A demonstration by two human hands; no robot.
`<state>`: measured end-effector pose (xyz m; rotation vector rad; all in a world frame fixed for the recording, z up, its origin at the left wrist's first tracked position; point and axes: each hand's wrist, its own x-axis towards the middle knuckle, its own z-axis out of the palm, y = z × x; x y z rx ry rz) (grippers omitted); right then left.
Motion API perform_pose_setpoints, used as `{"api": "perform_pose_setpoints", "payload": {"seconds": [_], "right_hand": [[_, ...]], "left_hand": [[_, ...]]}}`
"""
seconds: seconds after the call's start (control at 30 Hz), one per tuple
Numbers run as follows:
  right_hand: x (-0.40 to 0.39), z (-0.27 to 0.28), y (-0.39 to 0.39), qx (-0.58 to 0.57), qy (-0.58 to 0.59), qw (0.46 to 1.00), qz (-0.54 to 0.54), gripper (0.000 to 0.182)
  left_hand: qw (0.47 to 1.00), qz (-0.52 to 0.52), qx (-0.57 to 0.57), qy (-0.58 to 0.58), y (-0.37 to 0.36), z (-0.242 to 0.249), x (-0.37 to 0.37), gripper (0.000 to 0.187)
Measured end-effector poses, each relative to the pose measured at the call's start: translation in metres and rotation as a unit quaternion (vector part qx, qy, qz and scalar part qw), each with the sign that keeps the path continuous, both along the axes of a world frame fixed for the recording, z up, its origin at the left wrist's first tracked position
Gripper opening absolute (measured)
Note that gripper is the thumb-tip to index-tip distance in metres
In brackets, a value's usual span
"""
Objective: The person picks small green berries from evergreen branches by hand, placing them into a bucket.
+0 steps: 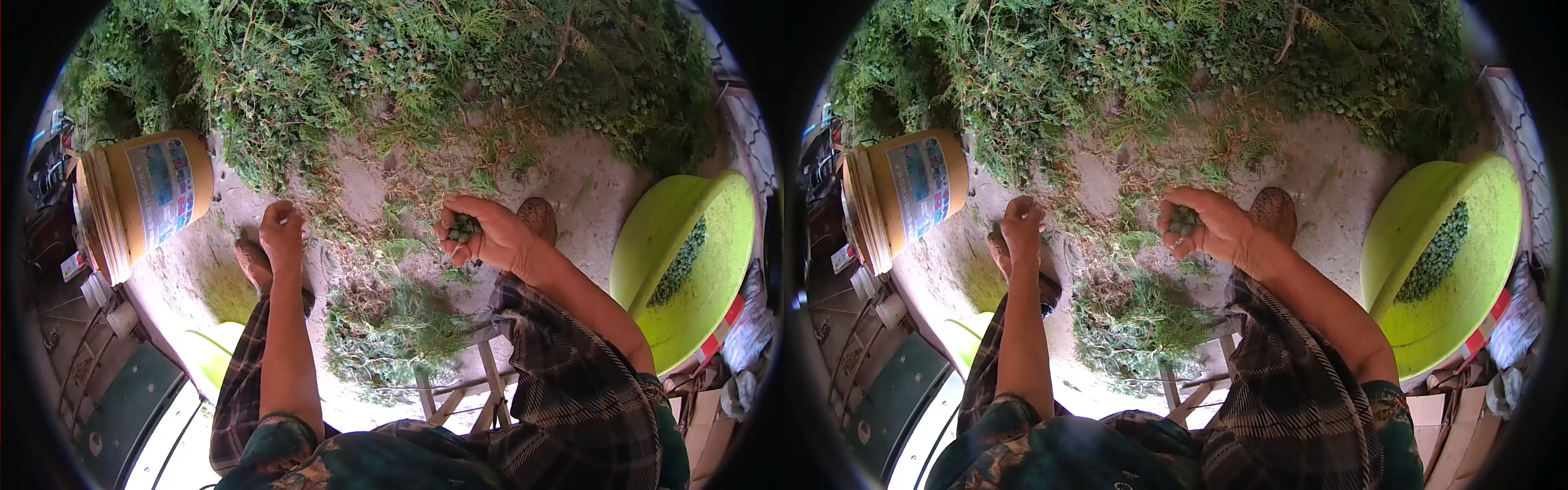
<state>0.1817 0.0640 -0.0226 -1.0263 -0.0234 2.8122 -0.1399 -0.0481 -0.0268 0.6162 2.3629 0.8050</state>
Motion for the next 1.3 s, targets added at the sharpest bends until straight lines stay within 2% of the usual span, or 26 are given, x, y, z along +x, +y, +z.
{"api": "perform_pose_setpoints", "payload": {"seconds": [0.03, 0.1, 0.13, 0.2, 0.27, 0.33, 0.37, 0.4, 0.47, 0.53, 0.67, 0.73, 0.8, 0.83, 0.87, 0.9, 0.97, 1.1, 1.17, 1.2, 1.23, 1.27, 1.3], "right_hand": [[0.0, 0.001, 0.0, -0.003, 0.015, 1.0, 0.004, 0.029], [0.001, 0.002, -0.002, -0.007, 0.029, 1.0, 0.008, 0.031], [0.001, 0.003, -0.001, -0.003, 0.025, 1.0, 0.015, 0.031], [0.0, 0.005, 0.0, -0.001, 0.02, 1.0, 0.022, 0.032], [0.001, 0.007, 0.0, -0.009, 0.002, 1.0, 0.017, 0.032], [0.003, 0.003, -0.001, -0.016, 0.012, 1.0, 0.013, 0.031], [0.003, 0.002, -0.001, -0.019, 0.023, 1.0, 0.007, 0.03], [0.003, 0.0, -0.001, -0.02, 0.023, 1.0, 0.006, 0.03], [0.002, -0.001, -0.001, 0.013, 0.005, 0.999, 0.03, 0.027], [-0.005, 0.004, -0.003, 0.001, -0.013, 1.0, 0.013, 0.026], [-0.011, 0.009, -0.009, -0.068, -0.007, 0.998, 0.0, 0.026], [-0.009, 0.009, -0.01, -0.066, 0.007, 0.998, 0.003, 0.026], [-0.004, 0.004, -0.01, -0.067, 0.021, 0.998, 0.004, 0.026], [-0.001, 0.0, -0.009, -0.066, 0.038, 0.997, 0.006, 0.026], [0.0, -0.002, -0.009, -0.066, 0.055, 0.996, 0.006, 0.026], [-0.001, -0.003, -0.01, -0.068, 0.055, 0.996, 0.002, 0.026], [-0.001, -0.002, -0.009, -0.046, 0.047, 0.998, -0.001, 0.027], [0.0, -0.001, -0.008, -0.048, 0.045, 0.998, 0.006, 0.026], [0.0, -0.003, -0.008, -0.043, 0.034, 0.998, 0.005, 0.026], [0.0, -0.003, -0.008, -0.044, 0.034, 0.998, 0.004, 0.026], [0.0, -0.004, -0.008, -0.048, 0.035, 0.998, 0.001, 0.025], [0.001, -0.004, -0.009, -0.052, 0.037, 0.998, -0.003, 0.025], [0.001, -0.005, -0.009, -0.052, 0.036, 0.998, -0.004, 0.025]], "left_hand": [[1.0, 0.0, -0.001, -0.001, 0.004, 0.0, 0.001, 0.017], [0.981, -0.123, -0.017, 0.152, 0.017, -0.003, 0.001, 0.018], [0.981, -0.123, -0.017, 0.151, 0.022, -0.009, 0.0, 0.018], [0.96, -0.16, -0.108, 0.201, 0.031, -0.022, -0.001, 0.018], [0.956, -0.162, -0.129, 0.207, 0.032, -0.028, -0.004, 0.018], [0.995, -0.077, -0.063, 0.015, 0.034, -0.026, -0.013, 0.017], [0.993, 0.008, 0.021, -0.112, 0.027, -0.022, -0.013, 0.016], [0.994, 0.007, 0.021, -0.111, 0.025, -0.011, -0.006, 0.016], [0.967, 0.135, 0.074, -0.201, 0.021, 0.008, 0.008, 0.015], [0.971, 0.019, 0.049, -0.233, 0.019, 0.025, 0.044, 0.015], [0.918, -0.183, 0.112, -0.334, 0.03, 0.063, 0.129, 0.018], [0.93, -0.189, 0.103, -0.297, 0.035, 0.06, 0.121, 0.019], [0.992, -0.073, 0.005, -0.102, 0.045, 0.035, 0.08, 0.018], [0.995, -0.096, 0.01, 0.014, 0.048, 0.02, 0.06, 0.018], [0.984, -0.119, 0.014, 0.129, 0.05, 0.004, 0.04, 0.019], [0.984, -0.123, 0.012, 0.128, 0.051, -0.011, 0.023, 0.019], [0.945, -0.178, -0.044, 0.272, 0.05, -0.039, -0.001, 0.021], [0.952, -0.155, -0.065, 0.256, 0.045, -0.054, -0.016, 0.021], [0.97, -0.142, -0.069, 0.185, 0.04, -0.044, -0.015, 0.024], [0.97, -0.143, -0.069, 0.184, 0.037, -0.041, -0.014, 0.024], [1.0, 0.012, 0.012, 0.001, 0.034, -0.037, -0.012, 0.027], [0.965, 0.166, 0.092, -0.183, 0.03, -0.032, -0.01, 0.031], [0.924, 0.217, 0.154, -0.276, 0.026, -0.025, -0.009, 0.032]]}}
